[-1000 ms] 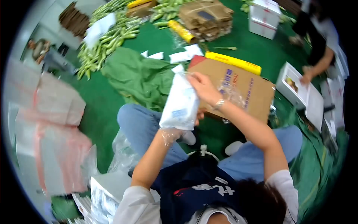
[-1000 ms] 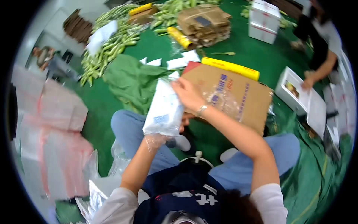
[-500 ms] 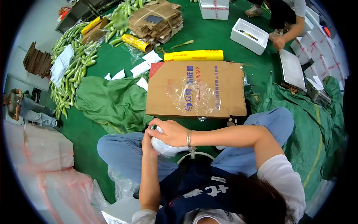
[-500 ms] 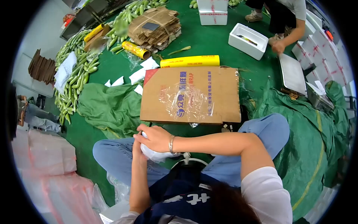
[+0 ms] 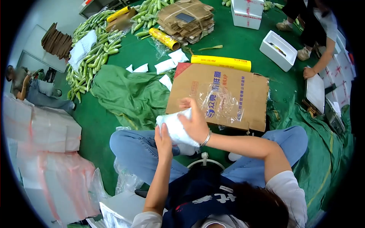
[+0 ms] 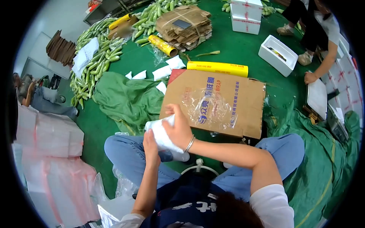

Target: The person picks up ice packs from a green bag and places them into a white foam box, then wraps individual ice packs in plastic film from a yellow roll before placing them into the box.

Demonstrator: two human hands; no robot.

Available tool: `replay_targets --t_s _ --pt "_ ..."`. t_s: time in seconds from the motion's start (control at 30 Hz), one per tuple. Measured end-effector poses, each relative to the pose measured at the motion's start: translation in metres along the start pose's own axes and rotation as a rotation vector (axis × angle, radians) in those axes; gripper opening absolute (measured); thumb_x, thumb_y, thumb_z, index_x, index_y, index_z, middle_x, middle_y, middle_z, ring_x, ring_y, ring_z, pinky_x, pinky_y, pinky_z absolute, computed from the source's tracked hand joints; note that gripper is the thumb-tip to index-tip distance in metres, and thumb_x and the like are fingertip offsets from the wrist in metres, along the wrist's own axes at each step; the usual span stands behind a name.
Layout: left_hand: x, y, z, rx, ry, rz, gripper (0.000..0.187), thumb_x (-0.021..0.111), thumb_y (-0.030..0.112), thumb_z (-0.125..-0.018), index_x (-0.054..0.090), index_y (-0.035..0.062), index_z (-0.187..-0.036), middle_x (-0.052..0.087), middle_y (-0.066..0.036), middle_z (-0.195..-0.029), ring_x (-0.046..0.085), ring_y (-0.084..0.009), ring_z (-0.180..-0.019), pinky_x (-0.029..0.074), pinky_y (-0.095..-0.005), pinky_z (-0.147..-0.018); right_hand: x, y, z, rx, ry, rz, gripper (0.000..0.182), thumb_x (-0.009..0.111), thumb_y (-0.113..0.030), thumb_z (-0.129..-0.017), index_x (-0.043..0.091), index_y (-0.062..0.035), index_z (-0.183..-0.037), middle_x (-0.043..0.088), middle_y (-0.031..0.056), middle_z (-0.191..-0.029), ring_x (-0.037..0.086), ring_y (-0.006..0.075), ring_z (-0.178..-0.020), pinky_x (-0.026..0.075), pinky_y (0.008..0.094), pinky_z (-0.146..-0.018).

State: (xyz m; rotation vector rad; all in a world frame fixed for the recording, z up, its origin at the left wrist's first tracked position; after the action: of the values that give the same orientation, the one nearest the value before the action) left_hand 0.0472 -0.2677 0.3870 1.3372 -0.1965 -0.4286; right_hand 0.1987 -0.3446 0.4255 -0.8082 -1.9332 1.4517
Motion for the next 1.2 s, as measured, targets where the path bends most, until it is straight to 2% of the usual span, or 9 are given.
replay_targets --t_s 0.13,0.17,0.33,0.6,0.73,0.77,0.93,1.03,1.2 --pt "0.008 -0.022 0.009 -0.288 -0.103 0.522 0.035 0.041 0.037 -0.099 0.053 0.0093 -0.116 0.060 -0.006 -0.101 0.061 -0.0181 -0.086 0.050 -0.0325 -0.073 0.023 -0.061 0.022 -0.389 -0.296 0.219 0.047 0.066 -0.018 -0.073 0.052 -0.0004 -0.115 0.043 0.0222 -0.130 0.041 0.0408 -0.120 0.033 0.0494 -0.103" --pt "-0.003 -0.096 -0.014 -0.293 -0.287 0.727 0.036 0.042 0.040 -0.098 0.052 0.0107 -0.117 0.060 -0.003 -0.103 0.061 -0.0189 -0.090 0.050 -0.0348 -0.075 0.034 -0.073 0.034 -0.500 -0.373 0.335 0.045 0.065 -0.027 -0.075 0.057 -0.0022 -0.112 0.043 0.0205 -0.133 0.039 0.0397 -0.124 0.031 0.0517 -0.102" --pt "-0.004 -0.054 0.019 -0.406 -0.065 0.813 0.037 0.042 0.042 -0.098 0.054 0.0118 -0.115 0.060 -0.002 -0.102 0.061 -0.0186 -0.089 0.050 -0.0345 -0.074 0.068 -0.101 0.070 -0.967 -0.514 0.695 0.037 0.062 -0.043 -0.078 0.066 -0.0080 -0.090 0.054 0.0124 -0.128 0.039 0.0342 -0.128 0.028 0.0552 -0.102" --pt "-0.023 -0.028 0.049 -0.410 0.073 0.873 0.038 0.043 0.045 -0.097 0.056 0.0135 -0.112 0.061 -0.001 -0.101 0.062 -0.0183 -0.087 0.050 -0.0342 -0.071 0.100 -0.104 0.085 -1.221 -0.588 0.354 0.008 0.060 -0.016 -0.068 0.058 -0.0085 -0.069 0.045 0.0010 -0.066 0.051 0.0166 -0.064 0.038 0.0285 -0.054" --pt "-0.027 -0.013 0.053 -0.380 0.109 0.865 0.038 0.043 0.047 -0.096 0.058 0.0144 -0.110 0.062 -0.001 -0.100 0.062 -0.0181 -0.086 0.050 -0.0340 -0.070 0.093 -0.115 0.084 -1.254 -0.561 0.347 0.018 0.061 -0.020 -0.072 0.067 -0.0052 -0.081 0.060 0.0082 -0.105 0.055 0.0270 -0.101 0.043 0.0430 -0.089" --pt "-0.030 -0.005 0.055 -0.366 0.121 0.878 0.038 0.044 0.047 -0.096 0.058 0.0146 -0.110 0.062 0.000 -0.100 0.062 -0.0181 -0.086 0.050 -0.0339 -0.069 0.094 -0.113 0.087 -1.254 -0.601 0.401 0.014 0.065 -0.020 -0.075 0.066 -0.0079 -0.082 0.057 0.0078 -0.122 0.047 0.0329 -0.120 0.030 0.0507 -0.103" --pt "-0.080 0.050 0.076 -0.223 0.248 0.893 0.039 0.044 0.050 -0.096 0.059 0.0157 -0.108 0.062 0.000 -0.099 0.062 -0.0178 -0.085 0.050 -0.0337 -0.068 0.089 -0.138 0.102 -1.255 -0.600 0.389 0.030 0.062 -0.018 -0.078 0.066 -0.0058 -0.105 0.055 0.0063 -0.129 0.036 0.0363 -0.133 0.028 0.0524 -0.106" --pt "-0.163 0.066 0.097 0.056 0.037 0.846 0.051 0.044 0.061 -0.090 0.060 0.0143 -0.103 0.064 -0.001 -0.086 0.062 -0.0125 -0.071 0.043 -0.0274 -0.042 0.084 -0.146 0.105 -1.171 -0.887 0.192 0.019 0.062 -0.012 -0.078 0.066 -0.0041 -0.096 0.058 0.0087 -0.125 0.048 0.0324 -0.121 0.034 0.0473 -0.102" --pt "-0.364 0.161 0.294 0.093 1.220 -0.006 0.057 0.047 0.066 -0.087 0.064 0.0124 -0.096 0.061 -0.002 -0.069 0.056 -0.0147 -0.054 0.042 -0.0272 -0.040 0.106 -0.121 0.048 -0.868 -0.851 0.180 0.006 0.059 0.000 -0.081 0.059 0.0037 -0.087 0.063 0.0174 -0.094 0.059 0.0338 -0.088 0.047 0.0404 -0.081"
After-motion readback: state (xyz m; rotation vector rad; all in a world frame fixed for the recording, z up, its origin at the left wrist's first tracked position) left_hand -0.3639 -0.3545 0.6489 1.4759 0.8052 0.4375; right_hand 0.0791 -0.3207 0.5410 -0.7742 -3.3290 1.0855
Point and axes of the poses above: each hand's wrist, its own z-axis away from the middle knuckle, its own x-axis out of the palm, y = z × x, the point moved 6 cm from there along -z, towards the middle knuckle
